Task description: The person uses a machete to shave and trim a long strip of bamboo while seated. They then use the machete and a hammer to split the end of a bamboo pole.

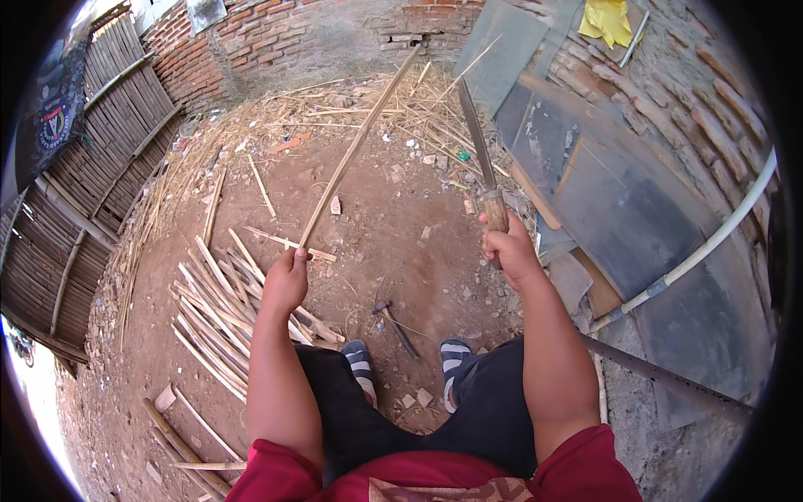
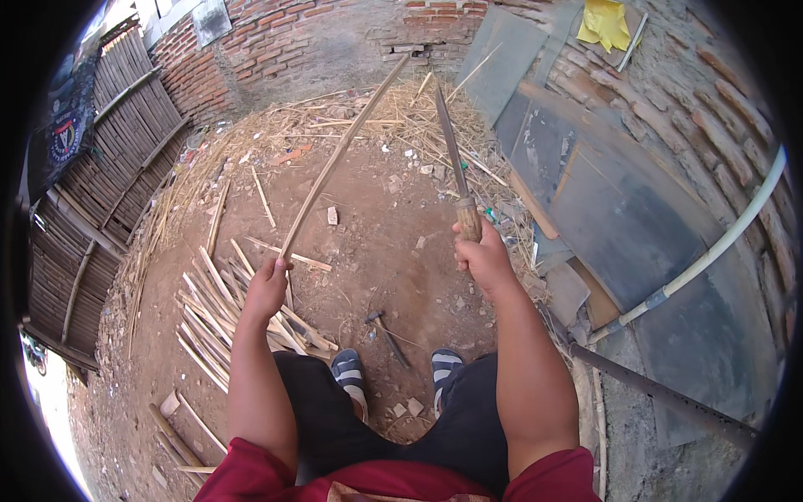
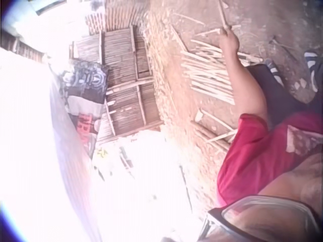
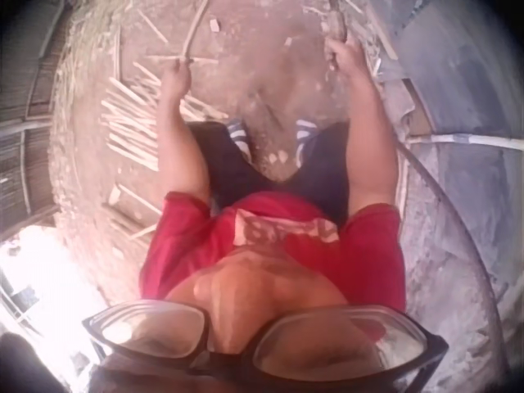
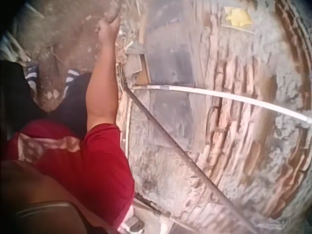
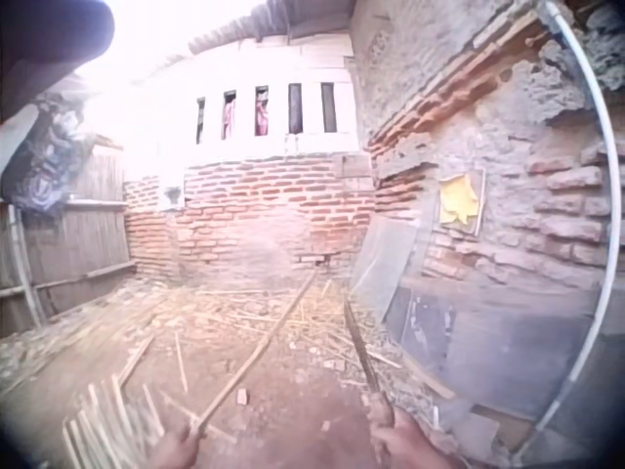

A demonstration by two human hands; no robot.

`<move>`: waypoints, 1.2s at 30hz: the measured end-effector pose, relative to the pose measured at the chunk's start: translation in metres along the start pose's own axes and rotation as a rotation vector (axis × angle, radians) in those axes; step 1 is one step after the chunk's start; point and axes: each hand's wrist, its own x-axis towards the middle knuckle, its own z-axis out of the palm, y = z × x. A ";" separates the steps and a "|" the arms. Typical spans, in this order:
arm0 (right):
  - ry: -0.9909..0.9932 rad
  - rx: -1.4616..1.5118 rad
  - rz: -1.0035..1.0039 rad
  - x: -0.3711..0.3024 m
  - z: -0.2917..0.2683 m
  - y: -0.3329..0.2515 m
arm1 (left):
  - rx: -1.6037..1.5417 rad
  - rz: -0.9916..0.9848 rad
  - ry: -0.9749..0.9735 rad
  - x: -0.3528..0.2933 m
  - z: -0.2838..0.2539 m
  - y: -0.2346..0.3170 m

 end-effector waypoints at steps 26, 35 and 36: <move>0.119 -1.059 -0.173 0.000 0.036 -0.032 | 0.127 0.273 -0.241 -0.029 -0.015 0.031; -0.157 -1.293 -0.568 -0.017 0.073 -0.016 | 0.040 0.219 -0.264 -0.038 -0.006 0.045; -0.084 -1.208 -0.474 -0.013 0.066 -0.018 | 0.048 0.241 -0.258 -0.038 -0.010 0.043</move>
